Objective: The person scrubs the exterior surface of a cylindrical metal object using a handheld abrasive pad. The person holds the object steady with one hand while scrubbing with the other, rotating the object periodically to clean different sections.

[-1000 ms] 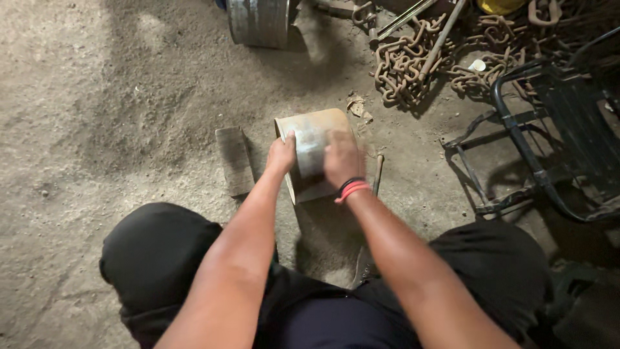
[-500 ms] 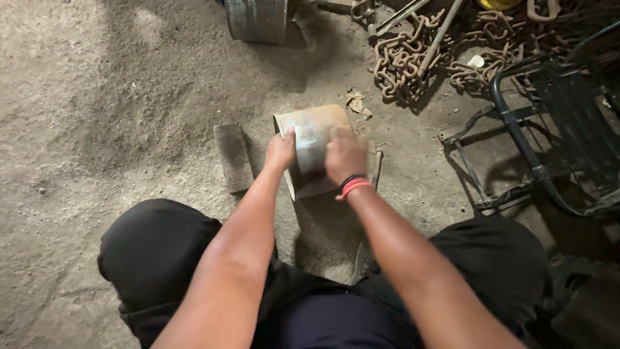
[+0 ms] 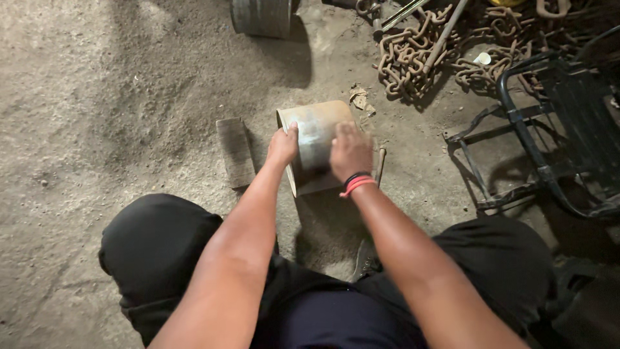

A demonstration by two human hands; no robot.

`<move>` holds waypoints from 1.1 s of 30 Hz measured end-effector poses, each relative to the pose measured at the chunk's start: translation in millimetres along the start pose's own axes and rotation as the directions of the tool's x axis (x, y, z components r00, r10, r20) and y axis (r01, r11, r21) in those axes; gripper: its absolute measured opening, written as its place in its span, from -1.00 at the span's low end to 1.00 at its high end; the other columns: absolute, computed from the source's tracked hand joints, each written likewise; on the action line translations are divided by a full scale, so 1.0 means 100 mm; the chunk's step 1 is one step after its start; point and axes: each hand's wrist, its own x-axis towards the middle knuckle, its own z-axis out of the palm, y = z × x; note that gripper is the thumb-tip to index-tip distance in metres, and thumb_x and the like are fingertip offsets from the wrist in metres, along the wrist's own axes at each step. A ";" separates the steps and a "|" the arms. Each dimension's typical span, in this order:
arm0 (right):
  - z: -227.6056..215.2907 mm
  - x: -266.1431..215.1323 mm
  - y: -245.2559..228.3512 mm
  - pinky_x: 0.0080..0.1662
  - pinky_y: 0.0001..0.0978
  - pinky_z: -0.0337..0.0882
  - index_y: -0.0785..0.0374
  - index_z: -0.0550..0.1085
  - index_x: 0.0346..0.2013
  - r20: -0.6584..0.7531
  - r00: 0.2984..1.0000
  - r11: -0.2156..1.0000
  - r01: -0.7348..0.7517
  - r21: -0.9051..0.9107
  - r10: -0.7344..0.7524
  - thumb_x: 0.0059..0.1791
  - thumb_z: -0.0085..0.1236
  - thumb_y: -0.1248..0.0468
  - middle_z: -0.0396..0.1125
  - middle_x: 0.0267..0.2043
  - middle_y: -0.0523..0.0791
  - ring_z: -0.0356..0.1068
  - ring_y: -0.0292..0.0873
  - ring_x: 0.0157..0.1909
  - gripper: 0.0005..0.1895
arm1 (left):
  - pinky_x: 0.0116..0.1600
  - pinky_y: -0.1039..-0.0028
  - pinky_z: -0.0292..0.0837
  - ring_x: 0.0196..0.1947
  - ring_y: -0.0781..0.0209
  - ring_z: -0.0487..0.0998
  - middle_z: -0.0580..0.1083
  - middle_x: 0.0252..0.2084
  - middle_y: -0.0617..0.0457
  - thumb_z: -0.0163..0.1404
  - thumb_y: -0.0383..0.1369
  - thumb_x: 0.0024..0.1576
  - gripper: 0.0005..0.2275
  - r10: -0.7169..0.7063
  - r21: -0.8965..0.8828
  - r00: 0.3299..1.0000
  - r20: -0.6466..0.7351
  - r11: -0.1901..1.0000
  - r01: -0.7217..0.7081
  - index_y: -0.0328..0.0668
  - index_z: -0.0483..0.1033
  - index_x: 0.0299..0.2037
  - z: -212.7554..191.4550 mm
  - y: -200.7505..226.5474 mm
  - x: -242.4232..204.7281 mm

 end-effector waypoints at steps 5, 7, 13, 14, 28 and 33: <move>0.15 -0.06 0.02 0.38 0.20 0.07 0.29 0.43 0.20 -0.038 0.994 0.995 0.100 0.000 -0.100 0.08 -0.11 0.18 0.31 0.32 0.06 0.20 0.11 0.41 -0.56 | 0.27 0.02 0.32 0.19 -0.38 0.45 0.49 0.07 -0.44 -0.25 0.11 0.25 -0.41 0.026 0.021 1.000 0.006 0.999 -0.026 -0.31 0.55 0.08 -0.01 0.00 0.00; 0.31 -0.17 -0.14 0.38 0.18 0.08 0.29 0.42 0.22 -0.057 0.978 0.980 0.200 0.010 -0.200 0.10 -0.11 0.16 0.32 0.32 0.07 0.22 0.10 0.41 -0.56 | 0.27 0.03 0.32 0.19 -0.38 0.45 0.49 0.07 -0.44 -0.26 0.10 0.26 -0.41 0.016 0.010 1.000 0.000 1.000 -0.016 -0.32 0.56 0.07 0.02 0.01 0.02; 0.29 -0.18 -0.22 0.31 0.24 0.10 0.28 0.43 0.21 0.008 0.968 0.967 0.252 -0.047 -0.252 0.06 -0.10 0.16 0.35 0.27 0.06 0.28 0.06 0.33 -0.54 | 0.27 0.02 0.31 0.19 -0.39 0.45 0.48 0.08 -0.44 -0.24 0.11 0.25 -0.40 -0.006 0.026 1.000 -0.017 1.000 0.006 -0.34 0.54 0.07 0.03 0.00 0.04; 0.18 -0.11 -0.07 0.31 0.23 0.11 0.28 0.42 0.23 0.024 0.990 0.989 0.143 -0.031 -0.142 0.06 -0.10 0.17 0.35 0.27 0.07 0.28 0.09 0.31 -0.53 | 0.27 0.03 0.32 0.19 -0.38 0.45 0.49 0.07 -0.45 -0.23 0.11 0.25 -0.40 -0.005 0.032 1.000 -0.015 0.999 0.005 -0.35 0.54 0.06 0.03 0.00 0.04; 0.18 -0.12 -0.17 0.27 0.16 0.21 0.26 0.46 0.15 -0.015 0.984 0.983 0.178 0.054 -0.177 0.00 -0.05 0.20 0.38 0.23 0.03 0.29 0.07 0.29 -0.55 | 0.26 0.00 0.32 0.19 -0.38 0.45 0.48 0.10 -0.43 -0.24 0.13 0.24 -0.39 -0.013 0.065 0.999 -0.035 0.998 0.015 -0.32 0.51 0.08 0.11 -0.06 0.07; -0.02 0.06 0.08 0.21 0.17 0.21 0.30 0.49 0.05 -0.119 0.985 0.992 0.122 -0.014 -0.123 0.00 -0.02 0.20 0.40 0.17 0.06 0.33 0.12 0.25 -0.61 | 0.29 0.01 0.30 0.22 -0.35 0.43 0.47 0.14 -0.41 -0.25 0.15 0.24 -0.38 -0.018 0.131 1.000 0.000 0.991 0.018 -0.31 0.47 0.12 -0.03 0.05 -0.06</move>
